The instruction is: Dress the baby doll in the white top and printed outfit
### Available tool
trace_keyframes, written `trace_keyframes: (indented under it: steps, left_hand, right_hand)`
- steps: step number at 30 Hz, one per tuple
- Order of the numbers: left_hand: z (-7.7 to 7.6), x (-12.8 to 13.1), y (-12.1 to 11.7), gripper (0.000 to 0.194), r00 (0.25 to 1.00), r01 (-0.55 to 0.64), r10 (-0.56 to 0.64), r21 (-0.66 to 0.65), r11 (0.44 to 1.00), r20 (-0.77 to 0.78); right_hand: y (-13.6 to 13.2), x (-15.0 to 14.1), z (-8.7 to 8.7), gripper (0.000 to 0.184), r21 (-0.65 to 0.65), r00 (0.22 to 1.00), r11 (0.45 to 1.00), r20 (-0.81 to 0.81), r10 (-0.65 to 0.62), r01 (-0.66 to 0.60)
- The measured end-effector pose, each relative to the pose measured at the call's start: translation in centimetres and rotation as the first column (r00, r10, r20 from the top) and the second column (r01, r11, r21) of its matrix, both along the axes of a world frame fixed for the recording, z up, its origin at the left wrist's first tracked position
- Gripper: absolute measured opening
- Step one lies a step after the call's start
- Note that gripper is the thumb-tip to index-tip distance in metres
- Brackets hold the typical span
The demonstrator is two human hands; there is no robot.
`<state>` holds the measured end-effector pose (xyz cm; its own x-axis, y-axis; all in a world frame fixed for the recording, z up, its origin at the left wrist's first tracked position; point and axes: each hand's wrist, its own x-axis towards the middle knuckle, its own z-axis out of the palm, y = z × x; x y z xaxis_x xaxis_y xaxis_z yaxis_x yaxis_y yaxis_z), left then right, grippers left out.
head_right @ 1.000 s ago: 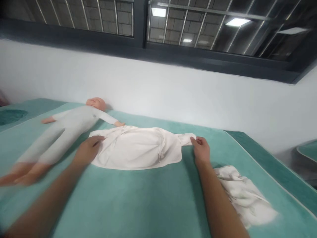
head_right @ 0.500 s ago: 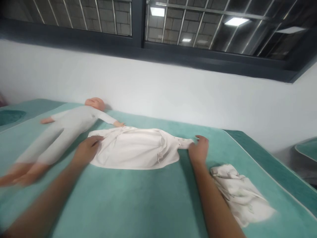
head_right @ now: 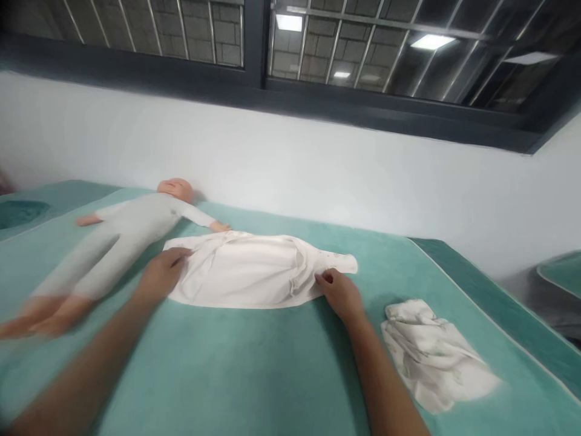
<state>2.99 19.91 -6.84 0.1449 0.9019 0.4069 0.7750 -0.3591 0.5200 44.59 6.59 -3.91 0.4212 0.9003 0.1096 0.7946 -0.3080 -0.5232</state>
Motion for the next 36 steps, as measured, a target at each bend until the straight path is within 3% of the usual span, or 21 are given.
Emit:
trace_keyframes:
  steps: [3, 6, 8, 9, 11, 14, 17, 20, 23, 26, 28, 33, 36]
  left_hand:
    - [0.0, -0.1, 0.0, 0.036, 1.0, 0.0, 0.0, -0.002, 1.0, -0.01]
    - [-0.2, -0.2, 0.2, 0.036, 1.0, -0.004, 0.005, 0.01, 1.0, -0.027]
    - [-0.3, -0.3, 0.2, 0.036, 0.999, -0.005, 0.005, 0.013, 1.0, -0.034]
    - [-0.4, -0.3, 0.2, 0.037, 0.999, -0.006, 0.007, 0.012, 1.0, -0.035]
    - [-0.4, -0.3, 0.2, 0.037, 0.999, -0.007, 0.007, 0.009, 1.0, -0.034]
    - [-0.3, -0.2, 0.2, 0.036, 1.0, -0.004, 0.005, 0.011, 1.0, -0.03]
    - [-0.3, -0.2, 0.2, 0.036, 1.0, -0.004, 0.005, 0.013, 1.0, -0.024]
    - [-0.4, -0.1, 0.3, 0.036, 1.0, -0.013, 0.014, 0.022, 1.0, -0.017]
    - [-0.4, -0.1, 0.4, 0.035, 1.0, -0.017, 0.018, 0.033, 0.999, -0.021]
    - [-0.3, -0.2, 0.4, 0.035, 0.999, -0.019, 0.02, 0.03, 0.999, -0.034]
    - [-0.3, -0.2, 0.3, 0.035, 0.999, -0.024, 0.025, 0.028, 0.999, -0.036]
    - [-0.4, 0.0, 0.3, 0.033, 1.0, -0.016, 0.017, 0.042, 0.999, -0.019]
    - [-0.3, -0.1, 0.5, 0.032, 1.0, -0.009, 0.011, 0.057, 0.998, -0.019]
  right_hand:
    - [-0.1, -0.3, 0.5, 0.032, 0.191, 0.936, 0.982, -0.347, 0.059, 0.008]
    - [-0.8, -0.6, 1.6, 0.032, 0.254, 0.676, 0.964, -0.725, 0.133, 0.082]
    - [-1.3, -0.4, 2.2, 0.032, 0.246, 0.507, 0.963, -0.847, 0.158, 0.11]
    - [-1.6, -0.1, 2.5, 0.03, 0.238, 0.461, 0.965, -0.873, 0.16, 0.115]
    - [-1.9, 0.6, 2.6, 0.029, 0.202, 0.46, 0.975, -0.877, 0.136, 0.097]
    - [-1.7, 1.9, 1.7, 0.037, 0.092, 0.662, 0.989, -0.75, -0.006, 0.113]
    - [-0.4, 2.5, 0.6, 0.037, 0.108, 0.819, 0.972, -0.563, -0.112, 0.207]
    - [1.6, 2.4, 0.4, 0.037, 0.134, 0.85, 0.979, -0.523, -0.062, 0.154]
    - [4.0, 2.1, 1.5, 0.039, 0.072, 0.846, 0.994, -0.532, -0.03, 0.081]
    - [6.3, 1.5, 2.5, 0.04, 0.013, 0.825, 1.0, -0.565, 0.027, -0.024]
    - [7.4, 0.8, 2.5, 0.043, 0.024, 0.768, 0.996, -0.636, 0.079, -0.083]
    - [8.1, -1.1, 1.3, 0.048, 0.283, 0.481, 0.954, -0.826, 0.293, -0.095]
    - [7.7, -1.4, 1.3, 0.049, 0.347, 0.374, 0.931, -0.854, 0.362, -0.11]
